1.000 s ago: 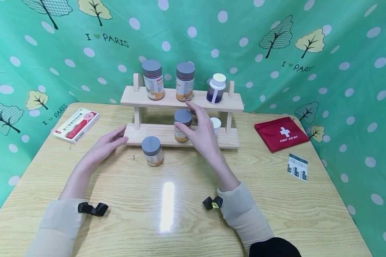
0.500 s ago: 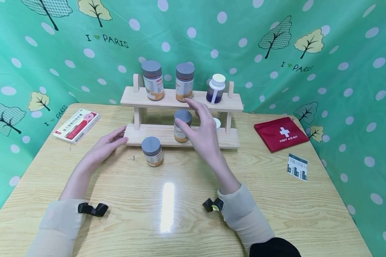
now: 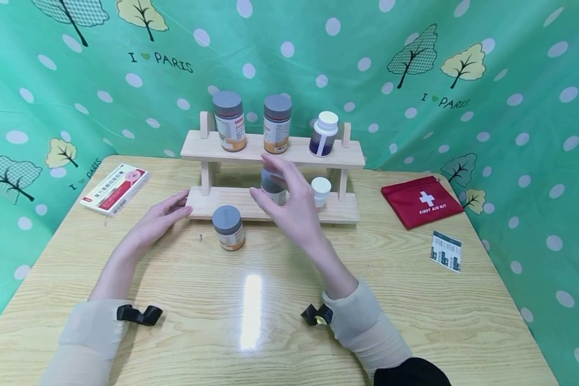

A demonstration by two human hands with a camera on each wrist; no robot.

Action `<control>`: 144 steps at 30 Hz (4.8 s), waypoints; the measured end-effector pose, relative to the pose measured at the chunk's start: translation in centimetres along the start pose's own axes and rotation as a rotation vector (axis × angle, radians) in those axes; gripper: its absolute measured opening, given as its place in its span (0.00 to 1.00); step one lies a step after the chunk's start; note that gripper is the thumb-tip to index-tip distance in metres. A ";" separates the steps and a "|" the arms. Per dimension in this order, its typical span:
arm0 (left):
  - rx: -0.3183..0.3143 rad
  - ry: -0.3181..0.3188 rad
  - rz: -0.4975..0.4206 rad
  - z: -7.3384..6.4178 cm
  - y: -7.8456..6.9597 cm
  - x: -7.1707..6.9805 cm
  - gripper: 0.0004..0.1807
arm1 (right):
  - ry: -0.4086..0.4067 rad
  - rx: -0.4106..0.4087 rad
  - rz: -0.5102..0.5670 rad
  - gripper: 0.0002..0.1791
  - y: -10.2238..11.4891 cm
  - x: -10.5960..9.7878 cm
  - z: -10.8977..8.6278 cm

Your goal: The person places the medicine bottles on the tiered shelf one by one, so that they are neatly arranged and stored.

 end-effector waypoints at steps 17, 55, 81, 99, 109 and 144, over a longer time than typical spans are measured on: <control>0.004 0.002 -0.022 0.1 -0.1 0.0 0.41 | 0.263 0.040 -0.099 0.39 -0.7 2.0 -0.7; 0.005 0.005 -0.004 0.4 0.1 0.1 0.40 | 0.514 0.188 -0.334 0.41 -3.7 5.2 -1.0; 0.008 0.008 0.016 0.2 0.0 0.0 0.41 | 0.533 0.216 -0.380 0.37 -4.3 6.0 -1.3; 0.005 0.009 0.019 0.2 0.1 0.0 0.40 | 0.504 0.243 -0.240 0.34 -3.8 5.9 -1.0; -0.004 0.010 0.023 0.2 0.1 0.0 0.42 | 0.518 0.225 -0.237 0.33 -2.6 5.6 -0.3; -0.007 0.013 -0.004 0.1 0.2 0.0 0.42 | 0.431 0.210 -0.439 0.33 1.4 5.2 4.2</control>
Point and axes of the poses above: each hand's wrist, its own z-axis towards the middle knuckle, its own x-axis out of the palm, y = z × x, the point moved 2 cm from there along z, towards the middle knuckle, and after that the axes turned 12 degrees about x, right-handed, at the moved point
